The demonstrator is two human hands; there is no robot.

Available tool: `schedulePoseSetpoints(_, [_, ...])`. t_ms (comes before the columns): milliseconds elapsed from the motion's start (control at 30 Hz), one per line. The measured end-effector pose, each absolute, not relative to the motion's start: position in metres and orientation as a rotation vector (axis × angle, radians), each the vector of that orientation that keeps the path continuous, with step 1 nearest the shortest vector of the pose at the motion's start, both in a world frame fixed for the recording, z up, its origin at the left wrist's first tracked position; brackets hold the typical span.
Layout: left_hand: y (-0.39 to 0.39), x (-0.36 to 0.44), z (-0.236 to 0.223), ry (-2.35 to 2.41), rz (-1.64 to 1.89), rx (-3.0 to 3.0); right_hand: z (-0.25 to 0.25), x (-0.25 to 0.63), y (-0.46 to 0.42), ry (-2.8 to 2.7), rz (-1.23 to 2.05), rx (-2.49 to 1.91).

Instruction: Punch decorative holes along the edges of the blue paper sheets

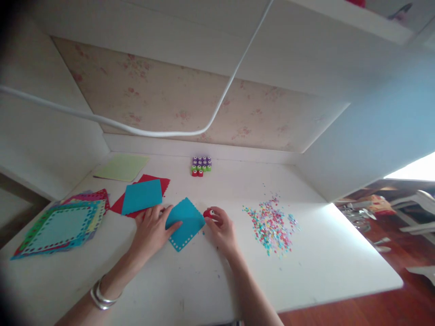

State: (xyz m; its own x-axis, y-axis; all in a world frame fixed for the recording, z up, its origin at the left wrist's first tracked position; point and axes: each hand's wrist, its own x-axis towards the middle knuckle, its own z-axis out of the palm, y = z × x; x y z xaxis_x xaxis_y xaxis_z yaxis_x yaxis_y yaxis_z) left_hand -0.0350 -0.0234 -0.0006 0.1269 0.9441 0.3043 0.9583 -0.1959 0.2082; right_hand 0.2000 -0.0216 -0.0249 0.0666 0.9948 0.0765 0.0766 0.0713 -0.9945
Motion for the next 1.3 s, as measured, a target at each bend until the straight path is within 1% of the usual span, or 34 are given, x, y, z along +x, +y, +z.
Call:
schedulePoseSetpoints(200, [-0.019, -0.036, -0.006, -2.001, -0.542, -2.345, -0.02, 0.196, -0.02, -1.312, 1.067, -1.202])
schedulePoseSetpoints(367, [-0.013, -0.045, -0.012, -2.185, -0.622, -2.392, -0.015, 0.198, -0.027, -1.287, 1.053, -1.221])
schedulePoseSetpoints(500, [-0.011, -0.051, -0.012, -2.238, -0.715, -2.503, -0.014, 0.198, -0.035, -1.109, 1.164, -1.17])
schedulePoseSetpoints(633, [-0.014, -0.052, 0.003, -2.37, -0.774, -2.546, -0.014, 0.197, -0.04, -1.058, 1.284, -1.153])
schedulePoseSetpoints(700, [-0.015, -0.05, 0.012, -2.426, -0.922, -2.562, -0.012, 0.197, -0.039, -1.0, 1.35, -1.121])
schedulePoseSetpoints(733, [-0.016, -0.049, 0.016, -2.476, -1.049, -2.568, -0.011, 0.197, -0.039, -0.953, 1.381, -1.098])
schedulePoseSetpoints(867, [-0.021, -0.041, 0.025, -2.78, -1.737, -2.438, -0.004, 0.198, -0.038, -0.821, 1.516, -1.055])
schedulePoseSetpoints(933, [-0.022, -0.037, 0.027, -2.854, -2.018, -2.308, -0.001, 0.197, -0.039, -0.794, 1.573, -1.047])
schedulePoseSetpoints(1000, [-0.022, -0.035, 0.026, -2.874, -2.203, -2.25, 0.0, 0.197, -0.039, -0.769, 1.615, -1.017])
schedulePoseSetpoints(1067, [-0.021, -0.034, 0.024, -2.896, -2.313, -2.256, 0.001, 0.197, -0.038, -0.745, 1.628, -0.985])
schedulePoseSetpoints(1133, [-0.019, -0.035, 0.021, -2.913, -2.323, -2.285, 0.0, 0.197, -0.036, -0.724, 1.607, -0.981])
schedulePoseSetpoints(1300, [-0.017, -0.038, 0.015, -2.816, -1.88, -2.425, -0.001, 0.198, -0.031, -0.712, 1.552, -1.025])
